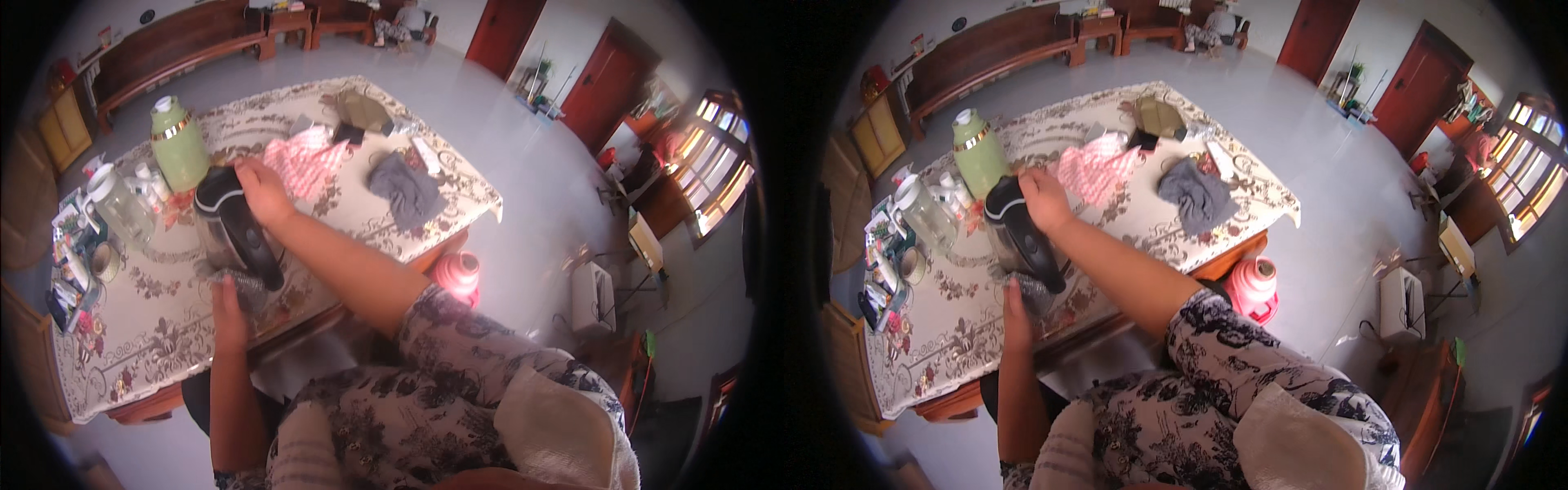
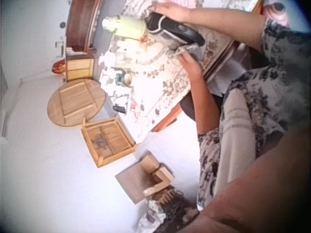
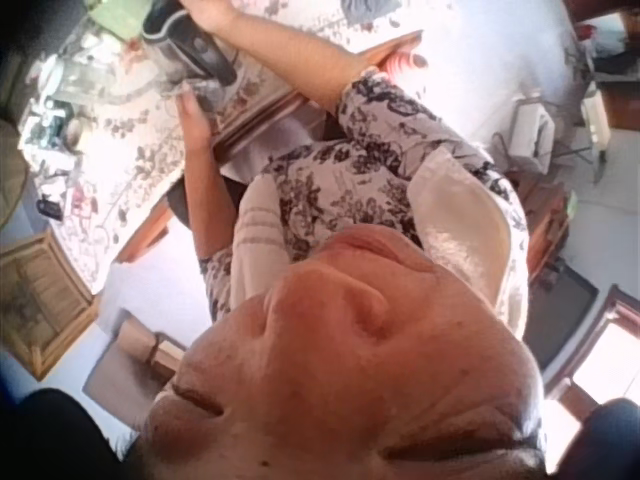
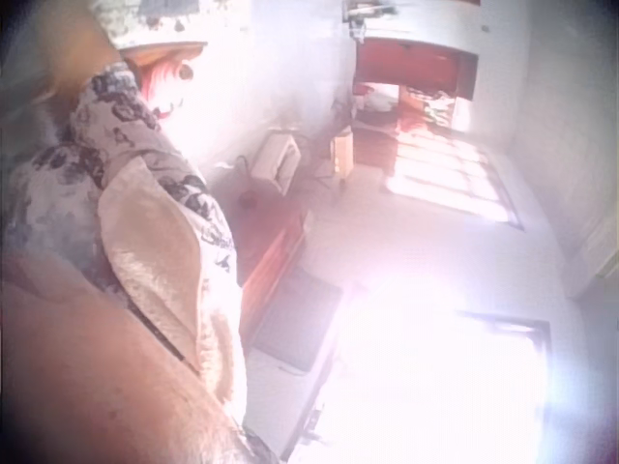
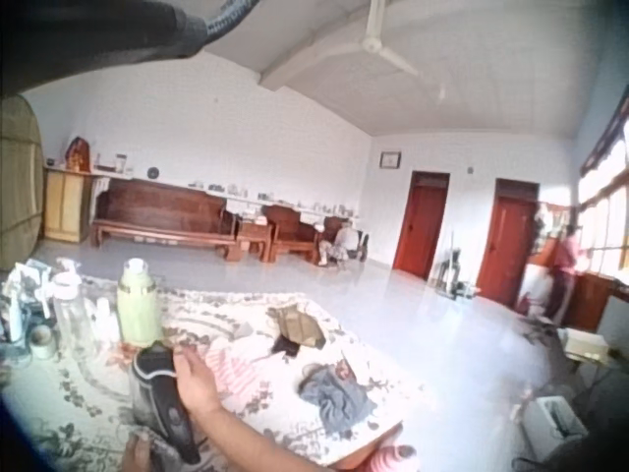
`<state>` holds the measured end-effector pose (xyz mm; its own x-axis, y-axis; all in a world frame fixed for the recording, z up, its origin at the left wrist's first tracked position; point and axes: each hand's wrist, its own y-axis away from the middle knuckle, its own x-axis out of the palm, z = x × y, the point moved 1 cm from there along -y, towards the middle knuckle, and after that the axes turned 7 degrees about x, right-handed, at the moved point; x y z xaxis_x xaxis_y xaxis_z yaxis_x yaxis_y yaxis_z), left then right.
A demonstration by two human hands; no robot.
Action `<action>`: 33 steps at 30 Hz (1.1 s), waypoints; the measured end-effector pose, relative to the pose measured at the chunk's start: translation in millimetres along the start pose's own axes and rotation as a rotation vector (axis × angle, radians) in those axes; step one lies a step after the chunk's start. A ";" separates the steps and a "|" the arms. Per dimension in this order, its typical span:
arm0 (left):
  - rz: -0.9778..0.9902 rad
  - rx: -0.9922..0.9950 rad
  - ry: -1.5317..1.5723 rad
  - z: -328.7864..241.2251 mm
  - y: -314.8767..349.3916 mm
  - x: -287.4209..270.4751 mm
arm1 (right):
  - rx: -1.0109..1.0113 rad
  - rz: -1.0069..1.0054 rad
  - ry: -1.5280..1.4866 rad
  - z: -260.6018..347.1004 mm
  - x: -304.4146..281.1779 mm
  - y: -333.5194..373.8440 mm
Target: The person scrubs the exterior of a stainless steel electric kettle with a steel wool pad, then wipes it dry with a pink and white checkered cloth. The task is performed on a table covered with a floral tablecloth.
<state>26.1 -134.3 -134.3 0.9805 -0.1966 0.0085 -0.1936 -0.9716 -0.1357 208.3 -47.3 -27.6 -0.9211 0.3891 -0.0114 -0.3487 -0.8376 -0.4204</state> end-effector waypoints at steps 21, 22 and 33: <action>0.042 0.242 -0.671 -17.5 -33.9 -14.7 | -0.012 0.039 -0.005 -7.7 -0.2 -2.4; 0.045 0.273 -0.709 -16.3 -32.7 -13.7 | -0.004 0.040 0.007 -7.4 -0.5 -2.3; -0.013 0.517 -1.043 -16.7 -33.5 -5.7 | -0.011 0.057 -0.042 -5.3 -1.6 -1.2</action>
<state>26.4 -102.8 -113.3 0.5818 0.2499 -0.7740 -0.3822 -0.7560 -0.5314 211.1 -44.9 -31.9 -0.9459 0.3244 0.0029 -0.2940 -0.8534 -0.4304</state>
